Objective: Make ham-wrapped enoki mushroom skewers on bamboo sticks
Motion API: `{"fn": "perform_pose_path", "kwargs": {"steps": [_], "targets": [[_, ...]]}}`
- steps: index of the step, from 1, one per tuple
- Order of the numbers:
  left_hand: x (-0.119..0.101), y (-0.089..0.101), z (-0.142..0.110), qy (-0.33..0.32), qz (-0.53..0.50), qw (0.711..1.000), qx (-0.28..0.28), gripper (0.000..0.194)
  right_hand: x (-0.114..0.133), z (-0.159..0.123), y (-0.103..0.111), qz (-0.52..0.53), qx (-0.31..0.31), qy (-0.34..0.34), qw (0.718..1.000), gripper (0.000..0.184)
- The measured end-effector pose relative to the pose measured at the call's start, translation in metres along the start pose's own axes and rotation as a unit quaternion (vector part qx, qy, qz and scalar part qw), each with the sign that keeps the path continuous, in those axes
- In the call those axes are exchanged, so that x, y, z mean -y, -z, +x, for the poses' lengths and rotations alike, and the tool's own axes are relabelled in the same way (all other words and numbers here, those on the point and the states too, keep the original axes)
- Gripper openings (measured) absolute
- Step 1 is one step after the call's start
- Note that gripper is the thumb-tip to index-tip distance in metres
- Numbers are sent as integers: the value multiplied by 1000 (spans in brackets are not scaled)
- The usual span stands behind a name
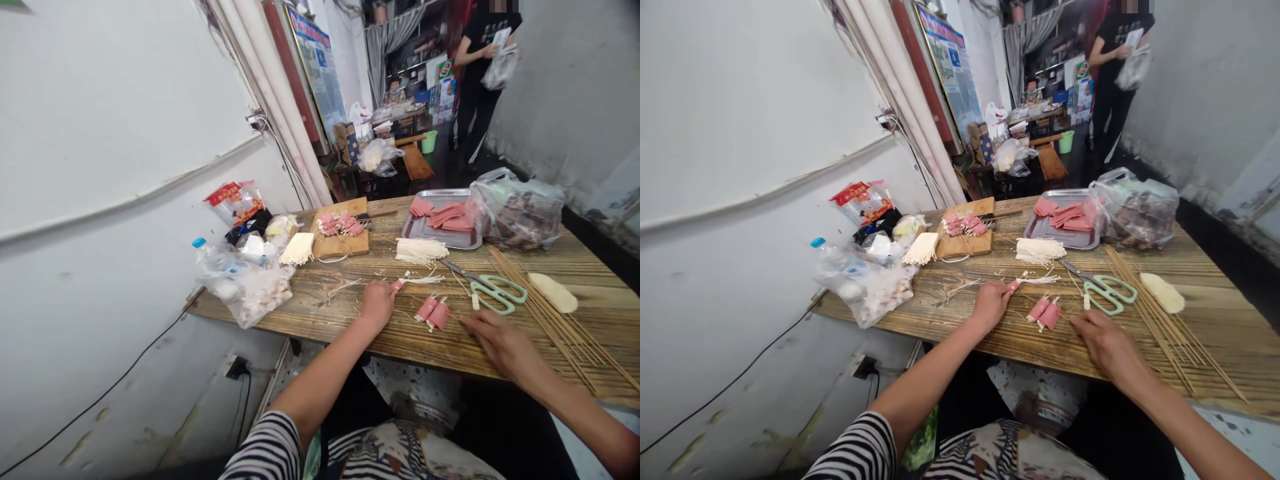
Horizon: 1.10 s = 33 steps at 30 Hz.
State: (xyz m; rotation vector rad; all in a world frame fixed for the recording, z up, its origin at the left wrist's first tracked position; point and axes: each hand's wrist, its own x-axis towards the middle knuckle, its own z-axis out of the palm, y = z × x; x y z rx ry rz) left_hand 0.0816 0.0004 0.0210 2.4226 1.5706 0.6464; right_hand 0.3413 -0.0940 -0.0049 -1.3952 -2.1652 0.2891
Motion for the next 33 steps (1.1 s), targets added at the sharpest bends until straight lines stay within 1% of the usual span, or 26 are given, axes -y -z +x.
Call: {"fn": "perform_pose_path", "kwargs": {"steps": [4,8,11,16,19,26,33], "targets": [[3,0,1,-2,-13,1000,12,34,6,6,-5,-13,10,-2,1000,36],[3,1,1,-3,-16,1000,13,35,11,13,-9,-9,11,-3,1000,34],[3,3,1,4,-20,1000,14,38,15,17,-7,-12,16,-4,1000,34],[2,5,2,2,-20,1000,17,37,21,19,0,-28,30,-7,999,32],[1,5,2,3,-18,1000,12,40,22,18,-1,-31,27,-9,999,32],[1,5,3,31,-31,999,11,43,21,19,-6,-25,19,-16,999,33],[5,3,4,13,-26,1000,7,45,21,21,-8,-30,40,-28,998,33]]}}
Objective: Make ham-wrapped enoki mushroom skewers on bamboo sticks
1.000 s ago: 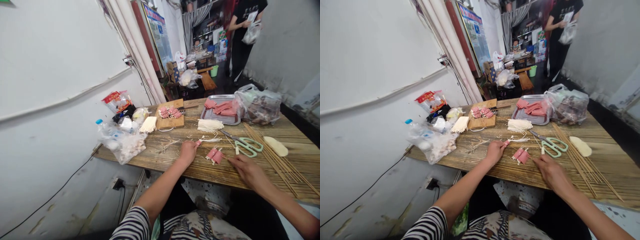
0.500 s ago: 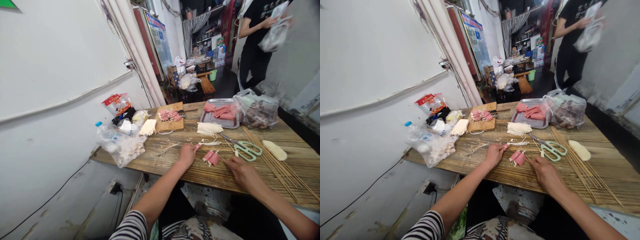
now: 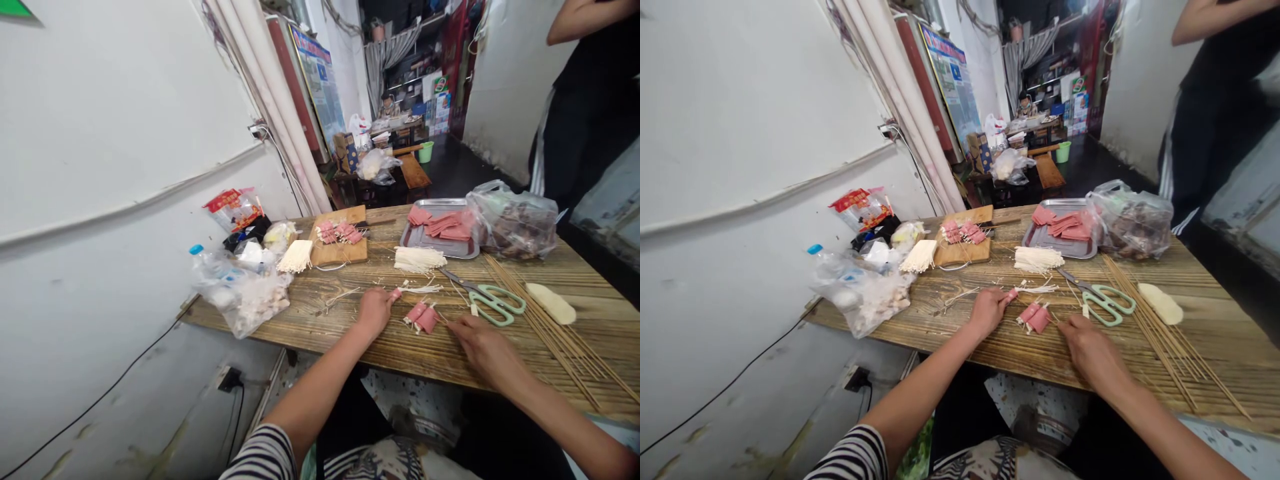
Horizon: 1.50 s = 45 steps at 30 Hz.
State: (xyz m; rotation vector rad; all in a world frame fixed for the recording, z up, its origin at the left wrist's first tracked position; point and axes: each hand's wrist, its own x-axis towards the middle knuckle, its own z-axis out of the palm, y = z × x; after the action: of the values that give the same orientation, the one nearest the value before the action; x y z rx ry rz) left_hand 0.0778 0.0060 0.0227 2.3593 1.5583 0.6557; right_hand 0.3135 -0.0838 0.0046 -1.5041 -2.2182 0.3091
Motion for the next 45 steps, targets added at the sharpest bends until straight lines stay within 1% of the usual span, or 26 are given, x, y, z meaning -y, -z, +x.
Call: {"fn": "perform_pose_path", "kwargs": {"steps": [6,12,15,20,22,25,29,34,39,45], "targets": [[1,1,0,-11,6,1000,3,40,3,1,-2,-8,5,-13,1000,37],[1,2,1,-19,3,1000,9,36,10,5,1,-33,3,-17,999,32],[2,1,2,-20,6,1000,10,37,12,7,1,-44,4,-19,999,33],[2,3,3,-24,-6,1000,17,35,11,11,-5,-38,-3,-12,999,37],[2,3,3,-25,-10,1000,16,37,10,12,-7,-34,-8,-8,999,37],[2,3,3,-19,-22,999,17,39,10,15,-9,-33,-14,0,999,35],[3,3,3,0,-48,999,21,34,13,20,-11,-33,-26,11,999,34],[6,2,3,-10,-52,998,29,28,18,31,-17,-18,-38,19,999,35],[9,2,3,-5,-50,998,36,21,22,40,-20,-17,-46,15,999,37],[7,5,4,5,-54,997,48,23,26,46,-22,-36,-40,20,998,37]]}}
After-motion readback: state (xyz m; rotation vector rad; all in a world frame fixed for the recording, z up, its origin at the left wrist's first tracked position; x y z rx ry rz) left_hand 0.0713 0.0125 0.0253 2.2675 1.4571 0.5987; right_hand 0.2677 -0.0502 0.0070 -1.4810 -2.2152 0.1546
